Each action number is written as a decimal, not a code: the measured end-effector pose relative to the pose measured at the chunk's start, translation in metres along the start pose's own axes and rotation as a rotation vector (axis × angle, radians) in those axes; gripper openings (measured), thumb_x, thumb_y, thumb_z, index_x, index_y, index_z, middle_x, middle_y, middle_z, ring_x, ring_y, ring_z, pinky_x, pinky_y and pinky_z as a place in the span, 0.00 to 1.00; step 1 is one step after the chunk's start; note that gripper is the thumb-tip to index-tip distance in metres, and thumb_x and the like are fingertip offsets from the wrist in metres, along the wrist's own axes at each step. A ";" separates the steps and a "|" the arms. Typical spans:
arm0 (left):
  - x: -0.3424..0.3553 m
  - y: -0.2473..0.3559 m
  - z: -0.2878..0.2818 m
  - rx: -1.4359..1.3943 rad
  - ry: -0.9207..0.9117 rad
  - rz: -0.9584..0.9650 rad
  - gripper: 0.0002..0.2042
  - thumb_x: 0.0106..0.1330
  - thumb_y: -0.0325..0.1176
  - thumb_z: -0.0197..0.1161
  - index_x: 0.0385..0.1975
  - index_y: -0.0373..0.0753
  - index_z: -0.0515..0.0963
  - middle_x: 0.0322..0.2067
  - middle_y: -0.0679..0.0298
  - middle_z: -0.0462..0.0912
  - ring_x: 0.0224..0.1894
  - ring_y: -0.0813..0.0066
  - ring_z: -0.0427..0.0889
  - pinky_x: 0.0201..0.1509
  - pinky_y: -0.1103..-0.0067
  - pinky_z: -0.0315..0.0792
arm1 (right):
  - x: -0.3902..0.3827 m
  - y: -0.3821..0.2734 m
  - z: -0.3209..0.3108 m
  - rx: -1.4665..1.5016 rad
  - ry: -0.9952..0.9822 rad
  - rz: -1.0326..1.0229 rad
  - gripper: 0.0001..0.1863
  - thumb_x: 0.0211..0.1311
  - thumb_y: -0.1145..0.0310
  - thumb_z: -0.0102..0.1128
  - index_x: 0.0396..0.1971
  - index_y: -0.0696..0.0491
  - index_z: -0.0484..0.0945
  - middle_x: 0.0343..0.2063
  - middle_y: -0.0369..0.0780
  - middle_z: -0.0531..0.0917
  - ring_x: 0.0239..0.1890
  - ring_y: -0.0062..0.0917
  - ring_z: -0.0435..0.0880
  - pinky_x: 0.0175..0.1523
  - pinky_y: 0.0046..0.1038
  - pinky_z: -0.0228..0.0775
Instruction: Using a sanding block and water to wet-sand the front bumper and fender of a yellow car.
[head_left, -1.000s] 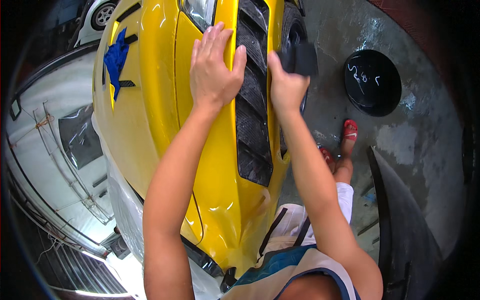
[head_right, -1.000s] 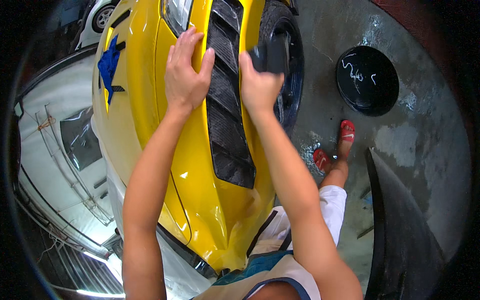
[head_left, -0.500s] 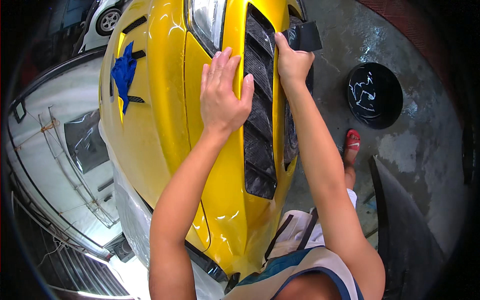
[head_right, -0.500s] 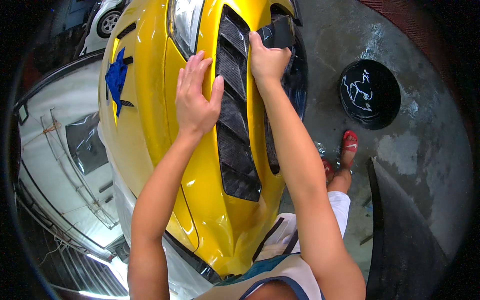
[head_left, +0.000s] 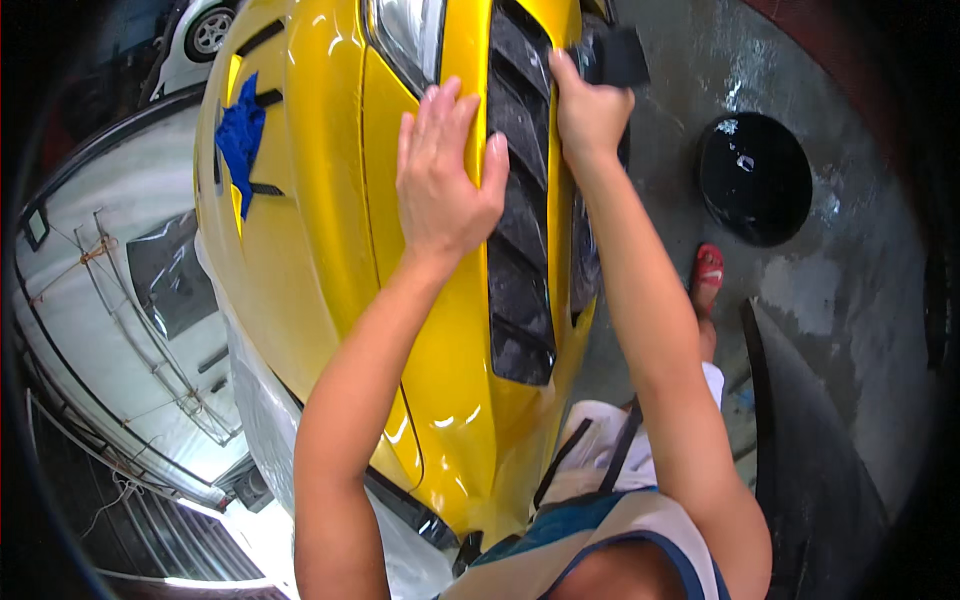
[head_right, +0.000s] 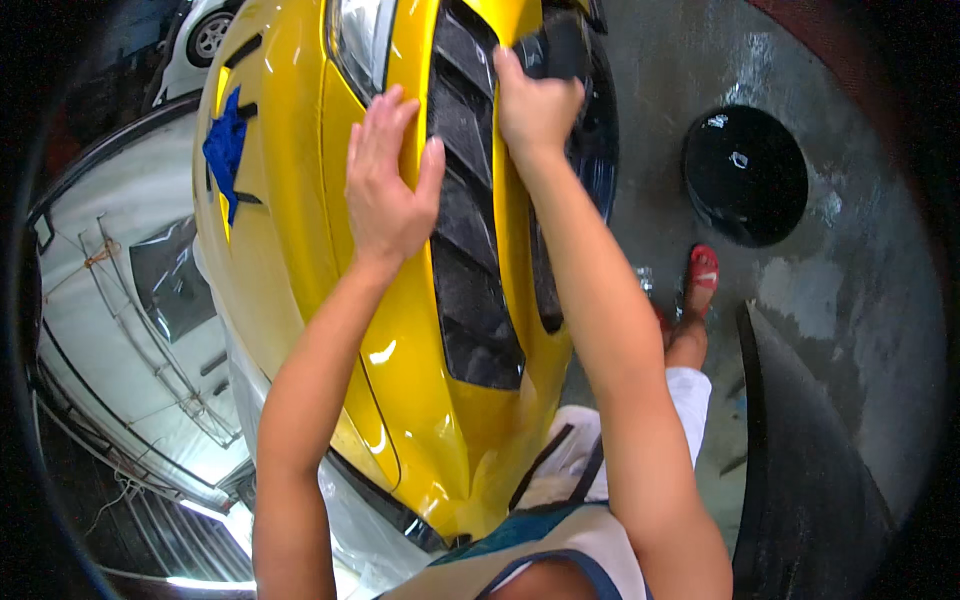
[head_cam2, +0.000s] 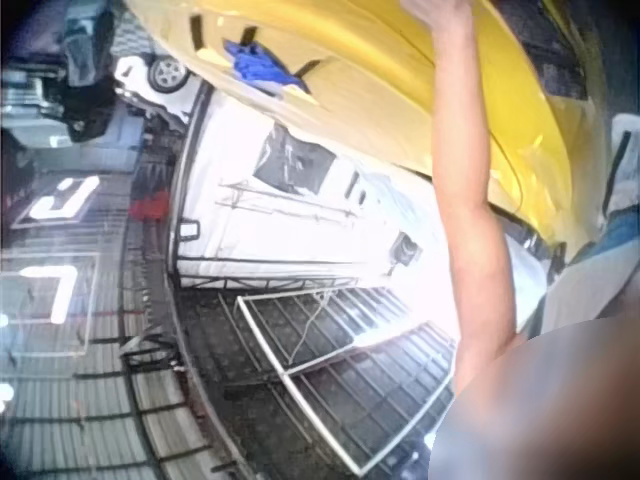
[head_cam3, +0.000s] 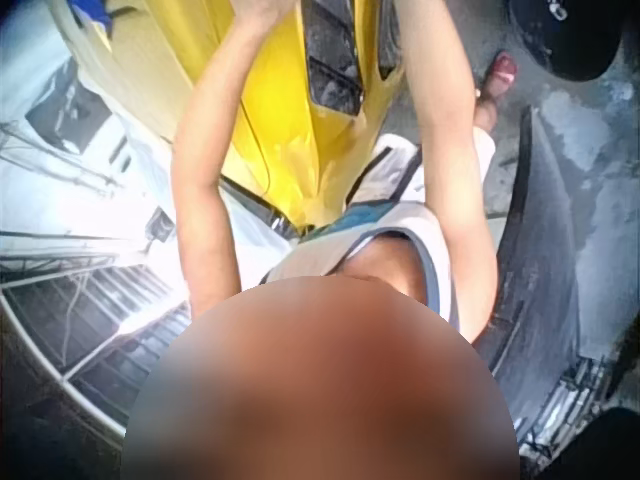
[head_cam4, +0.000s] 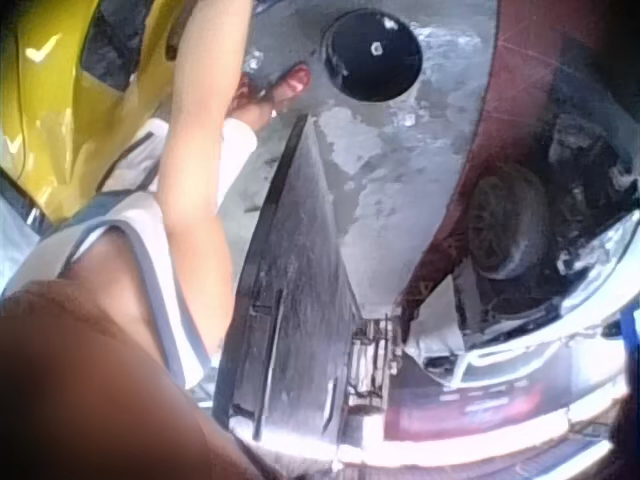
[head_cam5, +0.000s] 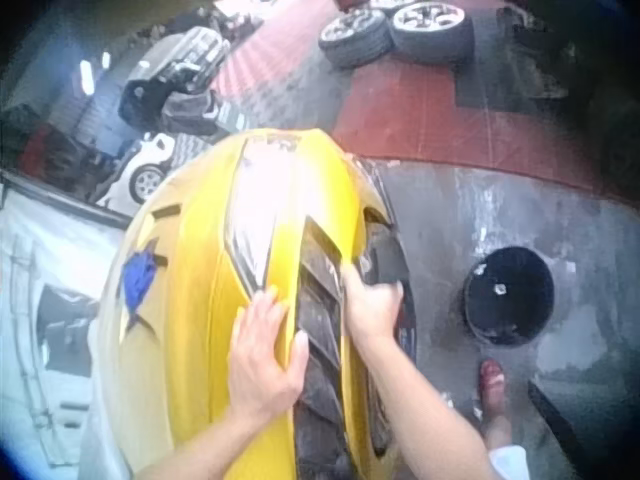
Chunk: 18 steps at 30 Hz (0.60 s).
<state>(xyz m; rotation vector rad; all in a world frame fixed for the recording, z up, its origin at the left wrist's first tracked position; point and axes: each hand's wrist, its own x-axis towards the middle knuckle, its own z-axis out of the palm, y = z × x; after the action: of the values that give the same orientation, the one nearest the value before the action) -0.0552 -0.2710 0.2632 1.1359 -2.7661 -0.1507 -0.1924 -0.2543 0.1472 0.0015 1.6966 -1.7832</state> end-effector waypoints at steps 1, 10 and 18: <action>0.003 -0.003 0.001 0.007 0.015 0.009 0.21 0.70 0.39 0.62 0.60 0.38 0.76 0.66 0.53 0.74 0.71 0.51 0.69 0.77 0.56 0.55 | 0.005 -0.017 0.003 0.038 -0.074 0.130 0.22 0.56 0.62 0.79 0.31 0.69 0.84 0.29 0.40 0.87 0.35 0.21 0.83 0.43 0.28 0.76; 0.005 -0.009 0.003 -0.002 0.054 0.042 0.21 0.69 0.41 0.62 0.58 0.37 0.77 0.65 0.51 0.75 0.70 0.49 0.70 0.76 0.56 0.57 | -0.048 -0.010 -0.035 -0.027 -0.235 0.199 0.14 0.61 0.69 0.75 0.41 0.60 0.82 0.36 0.35 0.84 0.36 0.18 0.81 0.43 0.25 0.76; 0.005 -0.015 0.006 -0.035 0.088 0.068 0.21 0.69 0.44 0.62 0.57 0.37 0.78 0.64 0.49 0.77 0.69 0.49 0.71 0.76 0.57 0.58 | -0.094 0.004 -0.050 -0.037 -0.115 0.018 0.11 0.63 0.69 0.71 0.33 0.61 0.80 0.28 0.39 0.85 0.30 0.23 0.82 0.38 0.30 0.74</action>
<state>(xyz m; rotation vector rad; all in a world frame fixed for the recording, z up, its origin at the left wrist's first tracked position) -0.0501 -0.2850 0.2554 1.0130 -2.7094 -0.1378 -0.1391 -0.1663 0.1765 -0.0998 1.6426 -1.7055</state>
